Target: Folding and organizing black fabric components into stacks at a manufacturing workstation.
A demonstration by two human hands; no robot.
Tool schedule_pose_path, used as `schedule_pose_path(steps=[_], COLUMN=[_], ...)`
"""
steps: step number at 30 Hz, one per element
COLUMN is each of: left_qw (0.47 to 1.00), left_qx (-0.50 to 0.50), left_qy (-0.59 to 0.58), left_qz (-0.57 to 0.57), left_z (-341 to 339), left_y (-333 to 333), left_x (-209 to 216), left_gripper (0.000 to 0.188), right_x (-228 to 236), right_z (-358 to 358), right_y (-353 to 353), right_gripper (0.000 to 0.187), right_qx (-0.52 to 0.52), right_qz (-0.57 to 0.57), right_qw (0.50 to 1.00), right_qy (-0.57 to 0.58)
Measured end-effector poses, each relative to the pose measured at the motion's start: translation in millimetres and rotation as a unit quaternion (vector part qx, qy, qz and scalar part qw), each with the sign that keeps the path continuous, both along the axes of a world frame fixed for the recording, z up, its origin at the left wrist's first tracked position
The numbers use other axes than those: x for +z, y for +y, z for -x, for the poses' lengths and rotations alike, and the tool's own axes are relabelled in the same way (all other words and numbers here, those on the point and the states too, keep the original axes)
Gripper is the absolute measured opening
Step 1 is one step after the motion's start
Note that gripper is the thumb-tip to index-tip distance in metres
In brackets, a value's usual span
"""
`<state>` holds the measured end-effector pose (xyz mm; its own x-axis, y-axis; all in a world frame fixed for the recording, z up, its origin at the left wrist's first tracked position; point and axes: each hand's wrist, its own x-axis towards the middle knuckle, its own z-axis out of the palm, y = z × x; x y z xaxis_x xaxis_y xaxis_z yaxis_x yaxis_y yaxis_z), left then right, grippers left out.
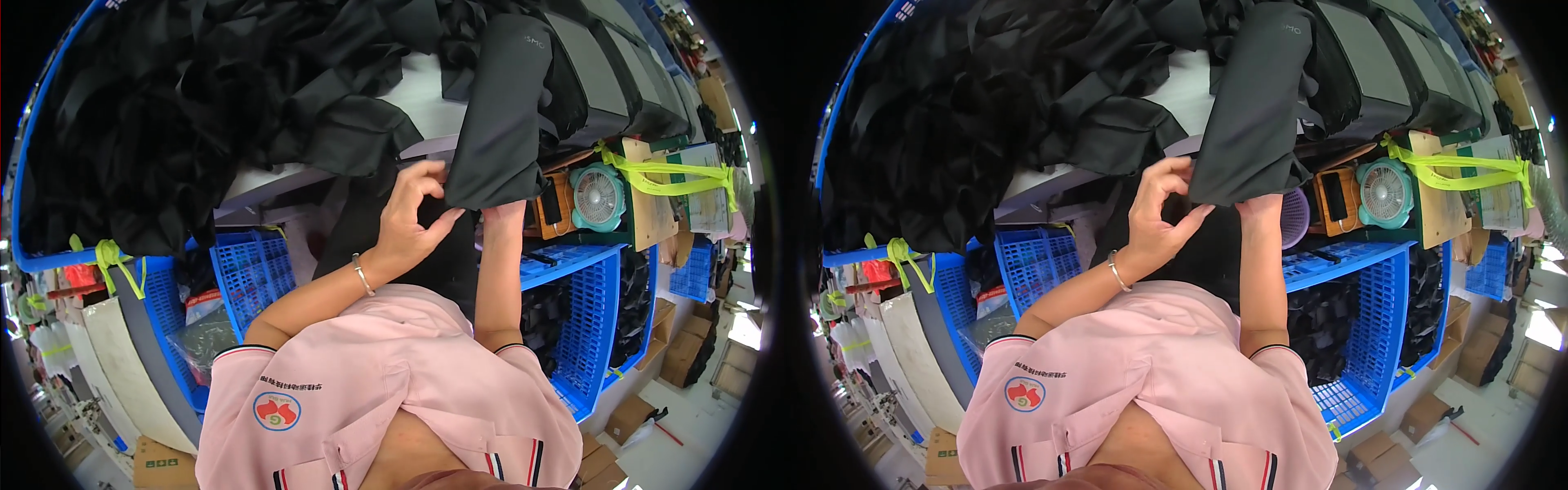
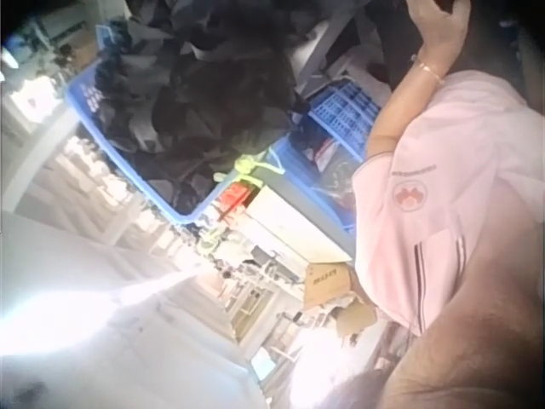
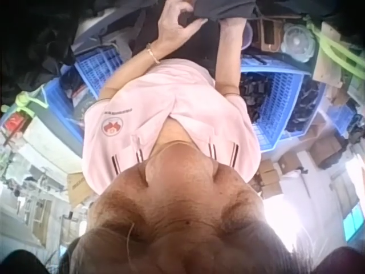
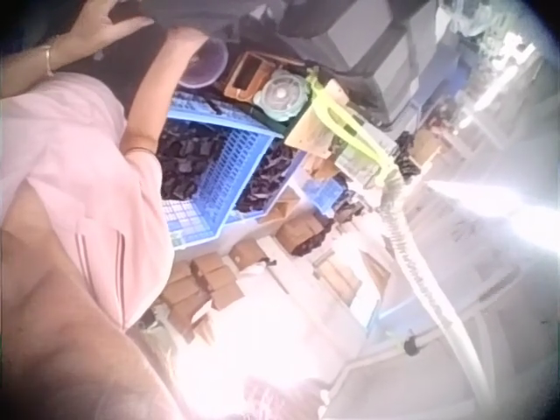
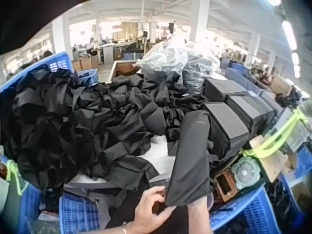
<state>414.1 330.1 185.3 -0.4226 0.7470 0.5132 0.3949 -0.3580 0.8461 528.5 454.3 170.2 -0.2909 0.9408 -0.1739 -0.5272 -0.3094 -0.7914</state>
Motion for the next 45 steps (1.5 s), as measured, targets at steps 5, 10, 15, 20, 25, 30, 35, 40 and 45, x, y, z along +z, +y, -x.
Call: schedule_pose_path(steps=[5,10,15,20,25,30,35,40,45], left_qw=[0.969,0.993,0.987,0.994,0.994,0.994,0.994,0.995,0.997], left_qx=[-0.011,0.084,0.105,0.068,0.051,0.059,0.057,0.06,0.053], left_qy=[-0.229,-0.03,0.038,-0.058,-0.057,-0.067,-0.07,-0.06,-0.032], left_qz=[-0.094,-0.074,-0.113,-0.064,-0.077,-0.067,-0.06,-0.054,-0.044], left_z=[-9,24,18,6,7,2,3,6,10], left_y=[19,25,23,17,18,19,15,11,8], left_x=[12,19,17,10,15,16,15,16,16], left_gripper=[0.036,0.028,0.032,0.041,0.042,0.047,0.05,0.053,0.062], right_x=[-4,24,14,8,5,-3,-7,-2,-4], right_z=[-6,3,8,8,10,16,15,16,21], right_y=[7,-4,-5,-5,-6,-7,-7,-10,-9], right_gripper=[0.049,0.045,0.043,0.041,0.043,0.034,0.043,0.042,0.046], right_qx=[0.045,-0.041,-0.035,-0.032,-0.007,0.011,0.029,0.029,0.013], right_qz=[-0.052,0.083,0.074,0.054,0.028,-0.006,0.009,0.01,0.013], right_qw=[0.993,0.995,0.996,0.996,0.995,0.995,0.993,0.994,0.996], right_qy=[0.1,0.031,0.036,0.061,0.091,0.099,0.113,0.103,0.087])
